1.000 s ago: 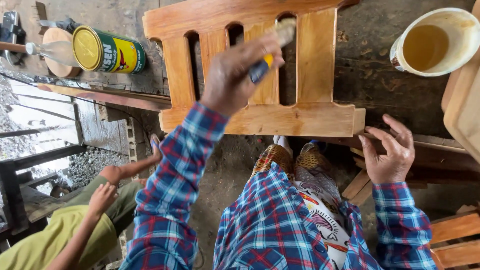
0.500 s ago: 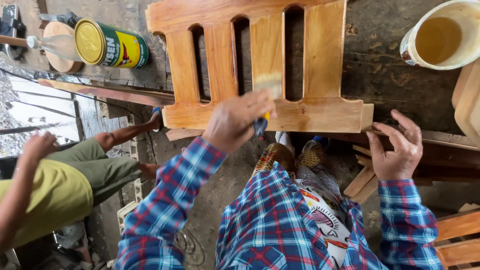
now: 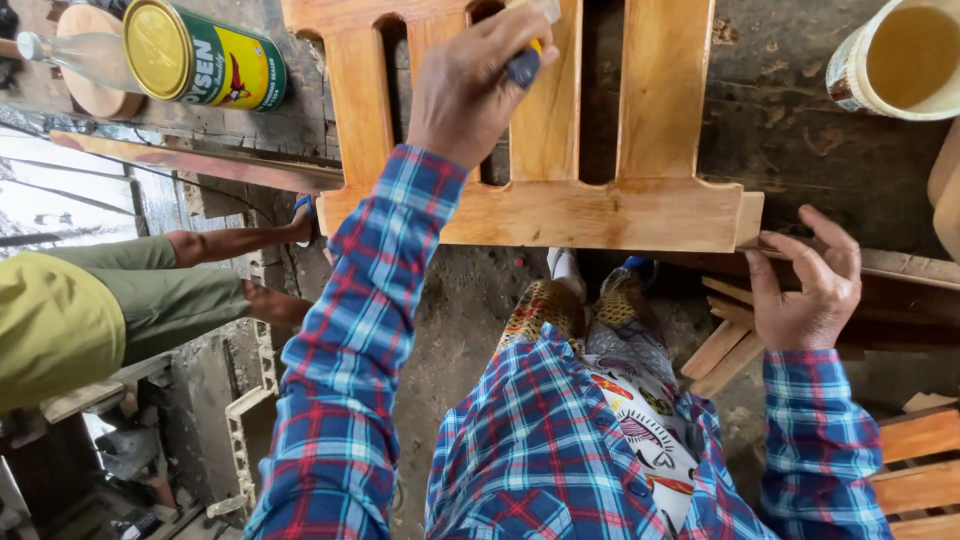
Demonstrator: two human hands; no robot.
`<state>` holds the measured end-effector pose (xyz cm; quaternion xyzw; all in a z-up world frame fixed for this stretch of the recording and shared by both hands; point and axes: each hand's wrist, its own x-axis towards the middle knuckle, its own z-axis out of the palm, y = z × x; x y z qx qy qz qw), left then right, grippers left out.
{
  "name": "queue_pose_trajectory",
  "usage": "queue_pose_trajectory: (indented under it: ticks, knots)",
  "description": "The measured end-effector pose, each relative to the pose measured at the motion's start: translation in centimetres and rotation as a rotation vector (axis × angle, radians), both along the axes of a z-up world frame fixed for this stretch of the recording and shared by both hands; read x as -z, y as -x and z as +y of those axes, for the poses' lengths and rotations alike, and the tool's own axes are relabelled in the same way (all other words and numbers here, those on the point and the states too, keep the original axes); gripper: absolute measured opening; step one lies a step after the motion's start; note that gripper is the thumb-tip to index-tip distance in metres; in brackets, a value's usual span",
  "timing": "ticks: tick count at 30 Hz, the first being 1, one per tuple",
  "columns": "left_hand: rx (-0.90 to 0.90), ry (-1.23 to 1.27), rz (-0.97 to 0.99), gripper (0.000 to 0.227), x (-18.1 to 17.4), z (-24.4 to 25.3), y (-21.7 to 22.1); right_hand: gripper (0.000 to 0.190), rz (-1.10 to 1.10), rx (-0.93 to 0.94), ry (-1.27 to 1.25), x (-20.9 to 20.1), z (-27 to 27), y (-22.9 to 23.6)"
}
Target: The person applies a liquid finish to a wooden chair back using a brush, dipping it into a container as needed. They then move the chair back aside and apply the same finish to a separate, curved wooden board on the workbench.
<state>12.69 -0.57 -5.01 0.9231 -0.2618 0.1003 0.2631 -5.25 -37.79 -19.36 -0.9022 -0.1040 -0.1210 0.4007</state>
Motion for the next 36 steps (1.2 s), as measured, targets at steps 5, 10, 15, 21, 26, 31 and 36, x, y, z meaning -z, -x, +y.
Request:
queue_pose_trajectory:
  ticks: [5, 10, 15, 21, 26, 31, 36]
  knots:
    - [0.110, -0.065, 0.096, 0.018, 0.2, -0.2, 3.6, 0.017, -0.003, 0.004, -0.007, -0.3, 0.2, 0.1]
    - [0.208, -0.128, 0.232, 0.015, -0.7, -0.3, 9.6, 0.018, 0.005, 0.019, 0.006, -0.4, 0.4, 0.0]
    - [0.230, 0.198, 0.350, 0.015, -5.0, -1.7, 10.2, 0.017, 0.016, 0.019, 0.019, -0.7, 0.4, 0.0]
    - [-0.030, 0.519, 0.547, 0.014, -5.0, -5.9, 10.0, 0.018, 0.037, 0.039, 0.019, -0.8, 0.6, 0.0]
    - [-0.253, 0.801, 0.639, 0.014, -2.5, -11.5, 10.9, 0.015, 0.039, 0.032, -0.022, -0.9, 0.5, 0.0]
    - [-0.365, 0.709, 0.476, 0.013, -1.9, -13.9, 12.9, 0.015, 0.056, 0.015, 0.021, -1.2, 0.2, -0.4]
    - [-0.476, 0.449, 0.199, 0.011, -4.6, -9.3, 15.0, 0.017, 0.016, -0.003, 0.070, -1.2, -0.1, -0.9]
